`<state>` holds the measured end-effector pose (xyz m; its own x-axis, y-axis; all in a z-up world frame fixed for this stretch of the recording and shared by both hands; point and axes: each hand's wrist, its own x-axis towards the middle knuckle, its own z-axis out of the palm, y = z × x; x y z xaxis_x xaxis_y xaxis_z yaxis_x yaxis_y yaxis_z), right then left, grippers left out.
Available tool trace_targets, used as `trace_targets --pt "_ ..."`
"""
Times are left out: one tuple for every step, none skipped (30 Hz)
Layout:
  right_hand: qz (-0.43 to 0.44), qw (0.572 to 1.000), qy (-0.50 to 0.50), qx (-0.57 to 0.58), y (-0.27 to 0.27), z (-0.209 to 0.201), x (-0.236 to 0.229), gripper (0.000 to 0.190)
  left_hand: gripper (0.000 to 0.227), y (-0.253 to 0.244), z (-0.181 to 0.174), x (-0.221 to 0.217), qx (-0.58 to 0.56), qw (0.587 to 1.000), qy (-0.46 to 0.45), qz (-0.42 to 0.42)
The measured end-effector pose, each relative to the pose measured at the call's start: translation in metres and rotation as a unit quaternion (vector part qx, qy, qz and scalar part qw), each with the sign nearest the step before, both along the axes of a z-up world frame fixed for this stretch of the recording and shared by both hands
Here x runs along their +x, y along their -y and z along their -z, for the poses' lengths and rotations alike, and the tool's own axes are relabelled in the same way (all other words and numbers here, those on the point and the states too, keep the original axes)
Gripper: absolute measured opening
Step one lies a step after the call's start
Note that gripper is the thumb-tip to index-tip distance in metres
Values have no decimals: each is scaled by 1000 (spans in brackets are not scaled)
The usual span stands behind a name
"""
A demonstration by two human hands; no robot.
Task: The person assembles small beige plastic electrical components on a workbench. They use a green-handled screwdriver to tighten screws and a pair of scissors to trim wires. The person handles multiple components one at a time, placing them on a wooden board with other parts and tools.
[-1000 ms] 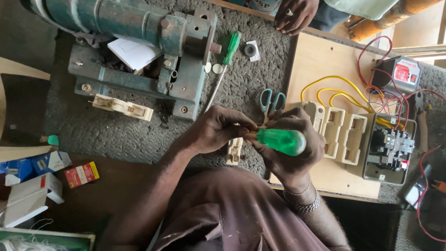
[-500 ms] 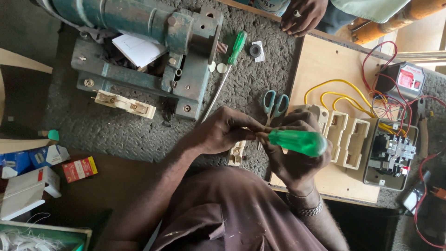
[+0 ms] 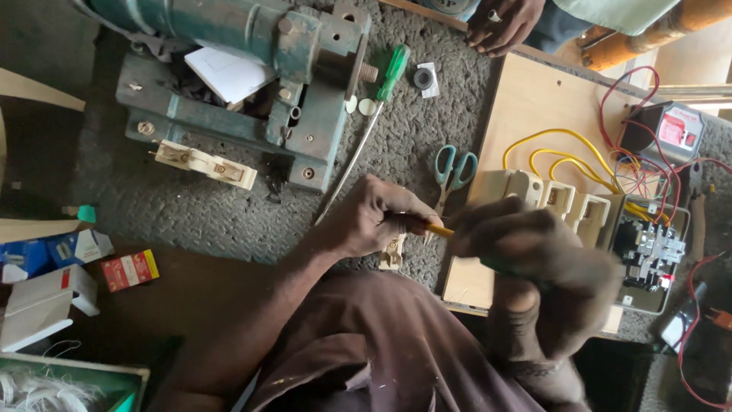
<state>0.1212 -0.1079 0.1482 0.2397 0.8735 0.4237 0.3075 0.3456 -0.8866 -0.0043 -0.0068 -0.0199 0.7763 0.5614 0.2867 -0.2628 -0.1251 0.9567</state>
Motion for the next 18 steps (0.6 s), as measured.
trace_targets --pt "-8 999 -26 21 1 4 -1 31 17 0 1 -2 6 1000 4 -4" --pt "-17 998 -50 44 0 8 -1 26 28 0 1 -4 -9 999 -22 -35" --pt "-12 996 -69 60 0 12 -1 22 45 -1 1 -7 -23 996 -48 -65" --pt "-8 993 -87 79 -2 16 -2 18 62 -1 1 -11 -38 992 -74 -99" --pt "11 991 -99 90 -4 19 -3 17 70 -1 1 -14 -24 991 -78 -102" --pt "17 990 -99 98 -6 20 -4 17 77 3 2 -17 -13 991 -83 -108" --pt "24 989 -100 106 -8 21 -8 17 85 6 3 -19 -2 990 -88 -114" --pt "20 989 -90 112 -12 19 -9 18 86 10 5 -22 -21 984 -136 -110" --pt "28 990 -82 113 -13 17 -15 18 88 13 7 -22 -40 977 -183 -105" --pt "40 990 -74 113 -16 14 -17 19 89 17 9 -21 -59 967 -229 -94" --pt "63 990 -67 108 -17 12 -22 17 88 18 13 -22 -45 968 -229 -96" --pt "48 990 -77 103 -19 10 -22 17 88 19 16 -20 -31 969 -226 -96" --pt "34 991 -88 99 -20 9 -20 16 87 20 19 -19 -16 970 -223 -96" --pt "-22 988 -118 98 -25 9 -14 17 87 18 21 -18 -17 971 -220 -93" --pt "-78 981 -147 98 -29 11 -6 17 87 16 22 -18 -18 972 -216 -90" --pt "-135 970 -175 100 -34 13 5 18 86 16 22 -19 -15 974 -211 -87" --pt "-197 955 -198 98 -38 17 16 19 86 17 22 -21 -18 972 -219 -86" --pt "-260 936 -219 90 -42 22 28 21 86 16 21 -21 -17 970 -226 -83"
